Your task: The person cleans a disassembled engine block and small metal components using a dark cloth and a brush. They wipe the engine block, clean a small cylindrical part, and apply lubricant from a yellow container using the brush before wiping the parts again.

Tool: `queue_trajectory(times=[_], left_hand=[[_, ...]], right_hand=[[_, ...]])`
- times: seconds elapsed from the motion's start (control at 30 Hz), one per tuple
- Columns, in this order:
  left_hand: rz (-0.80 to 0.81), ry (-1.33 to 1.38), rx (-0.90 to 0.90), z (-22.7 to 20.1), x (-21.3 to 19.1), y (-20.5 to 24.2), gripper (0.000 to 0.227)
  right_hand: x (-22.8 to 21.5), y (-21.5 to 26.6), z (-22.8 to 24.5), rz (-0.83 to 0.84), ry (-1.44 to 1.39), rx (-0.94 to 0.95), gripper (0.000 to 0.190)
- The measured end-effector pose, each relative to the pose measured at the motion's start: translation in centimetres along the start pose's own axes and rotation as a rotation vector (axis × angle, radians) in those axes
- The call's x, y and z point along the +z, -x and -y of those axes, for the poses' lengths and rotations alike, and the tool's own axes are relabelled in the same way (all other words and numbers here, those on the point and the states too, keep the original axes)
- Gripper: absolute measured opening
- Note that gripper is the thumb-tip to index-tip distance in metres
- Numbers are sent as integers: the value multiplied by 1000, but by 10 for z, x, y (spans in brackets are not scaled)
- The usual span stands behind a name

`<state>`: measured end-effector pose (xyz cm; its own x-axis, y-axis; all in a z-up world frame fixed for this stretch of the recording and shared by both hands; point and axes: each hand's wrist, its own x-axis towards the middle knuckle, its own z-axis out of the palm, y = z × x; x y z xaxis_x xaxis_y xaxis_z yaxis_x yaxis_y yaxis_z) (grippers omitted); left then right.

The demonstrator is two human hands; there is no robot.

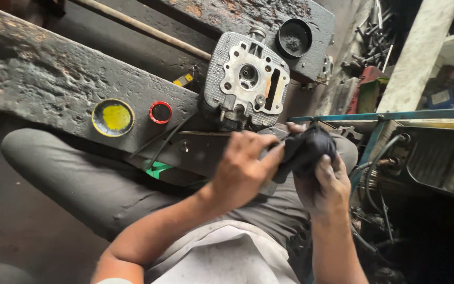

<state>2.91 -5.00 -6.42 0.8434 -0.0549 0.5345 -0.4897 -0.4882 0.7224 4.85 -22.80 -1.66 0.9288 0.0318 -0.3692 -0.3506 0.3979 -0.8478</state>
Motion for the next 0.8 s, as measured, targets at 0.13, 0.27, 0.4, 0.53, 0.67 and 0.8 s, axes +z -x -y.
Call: queue_trajectory(times=[0.13, 0.27, 0.4, 0.53, 0.67, 0.8], left_hand=[[-42, 149, -76, -5, 25, 28, 57], [-75, 126, -174, 8, 24, 32, 64], [-144, 46, -279, 25, 18, 27, 62], [-165, 47, -401, 32, 17, 29, 58], [-198, 43, -517, 36, 20, 24, 48], [-120, 100, -646, 45, 20, 22, 31]], right_hand=[[23, -34, 12, 121, 658, -149, 26], [58, -123, 18, 242, 932, 40, 24], [104, -176, 3, 183, 1876, 42, 29], [107, -178, 4, 1053, 2648, -426, 20], [101, -187, 12, 1306, 2665, -744, 20], [118, -208, 4, 873, 2301, 136, 28]])
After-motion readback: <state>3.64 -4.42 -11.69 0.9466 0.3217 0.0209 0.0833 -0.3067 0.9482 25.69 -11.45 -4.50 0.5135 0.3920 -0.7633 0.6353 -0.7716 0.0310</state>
